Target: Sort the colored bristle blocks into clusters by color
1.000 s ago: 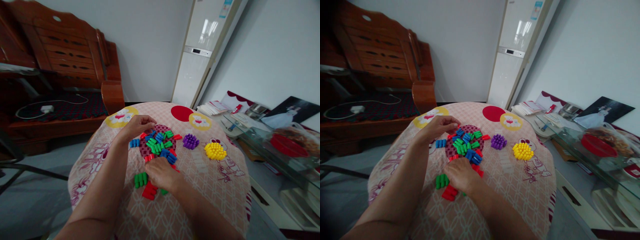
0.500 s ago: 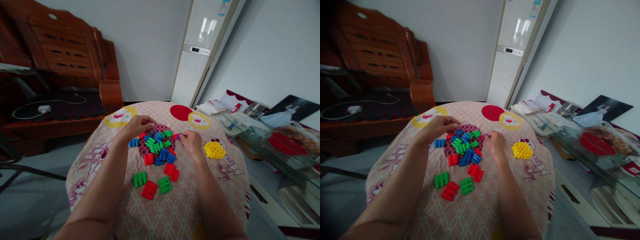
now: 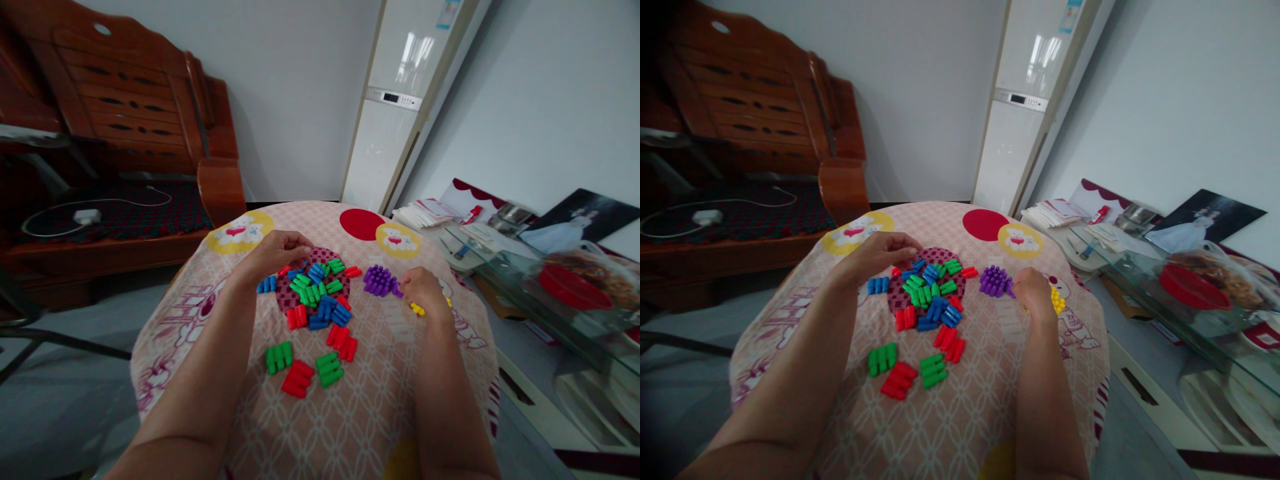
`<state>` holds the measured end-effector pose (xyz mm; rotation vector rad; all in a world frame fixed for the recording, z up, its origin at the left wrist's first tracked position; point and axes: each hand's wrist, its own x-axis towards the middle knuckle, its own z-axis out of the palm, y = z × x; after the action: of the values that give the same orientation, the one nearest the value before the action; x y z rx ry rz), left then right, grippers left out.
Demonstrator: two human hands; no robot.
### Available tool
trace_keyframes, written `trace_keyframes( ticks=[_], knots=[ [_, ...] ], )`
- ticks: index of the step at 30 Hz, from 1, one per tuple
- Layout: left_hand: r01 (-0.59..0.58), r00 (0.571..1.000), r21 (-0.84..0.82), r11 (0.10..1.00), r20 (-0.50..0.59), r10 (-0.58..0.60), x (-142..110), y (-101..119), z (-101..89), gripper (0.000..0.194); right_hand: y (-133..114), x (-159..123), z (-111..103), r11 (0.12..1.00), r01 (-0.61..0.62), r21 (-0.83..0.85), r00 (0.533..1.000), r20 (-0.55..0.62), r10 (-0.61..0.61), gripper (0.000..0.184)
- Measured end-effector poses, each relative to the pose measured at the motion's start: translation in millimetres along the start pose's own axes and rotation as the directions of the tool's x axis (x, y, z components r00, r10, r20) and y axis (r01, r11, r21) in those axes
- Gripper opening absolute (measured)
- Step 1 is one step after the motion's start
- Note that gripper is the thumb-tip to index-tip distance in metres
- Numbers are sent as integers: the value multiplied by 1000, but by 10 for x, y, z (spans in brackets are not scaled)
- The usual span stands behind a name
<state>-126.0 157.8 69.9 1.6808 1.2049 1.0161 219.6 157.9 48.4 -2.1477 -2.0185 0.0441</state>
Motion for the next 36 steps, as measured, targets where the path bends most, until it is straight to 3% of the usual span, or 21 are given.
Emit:
trace_keyframes(
  ticks=[4, 10, 13, 16, 19, 21, 23, 25, 27, 29, 33, 36],
  knots=[
    [12, 1000, -4, 1000, -17, -13, -19, 17, 2, 31, -37, 38, 70, 999, 20, -42, 990, 141, -14, 22],
    [9, 993, -7, 1000, -119, -10, -64, -46, -152, 31, -51, 60, 99, 997, 55, -52, 995, 88, -51, 27],
    [62, 966, 34, 998, -254, -51, -75, -174, -319, 28, -67, 38, 55, 998, 49, -40, 998, 32, -48, 25],
    [230, 872, 241, 943, -481, -90, -87, -335, -499, 23, -96, 26, 22, 997, 68, -19, 996, -54, -69, 23],
    [508, 738, 465, 725, -669, -88, -125, -489, -650, 18, -140, 22, 17, 990, 135, 29, 988, -81, -133, 22],
    [617, 708, 512, 598, -693, -137, -159, -587, -715, 15, -182, 16, 20, 983, 168, 71, 984, -71, -163, 22],
    [617, 755, 542, 570, -611, -237, -187, -684, -736, 14, -229, 4, 20, 979, 176, 103, 984, -56, -171, 22],
    [557, 825, 563, 611, -455, -334, -194, -771, -710, 16, -268, -7, 18, 974, 179, 140, 984, -40, -175, 21],
    [516, 856, 549, 657, -313, -411, -172, -825, -650, 18, -287, -9, 16, 964, 186, 188, 982, -43, -181, 20],
    [479, 876, 546, 687, -244, -417, -124, -822, -576, 17, -280, 1, 18, 951, 187, 246, 982, -79, -173, 19],
    [293, 951, 571, 767, -255, -173, 19, -618, -390, 12, -237, 27, 25, 894, 179, 411, 977, -178, -113, 20],
    [77, 983, 430, 900, -186, 5, 107, -357, -105, 18, -273, 2, 19, 792, 161, 590, 985, -148, -90, 22]
  ],
)
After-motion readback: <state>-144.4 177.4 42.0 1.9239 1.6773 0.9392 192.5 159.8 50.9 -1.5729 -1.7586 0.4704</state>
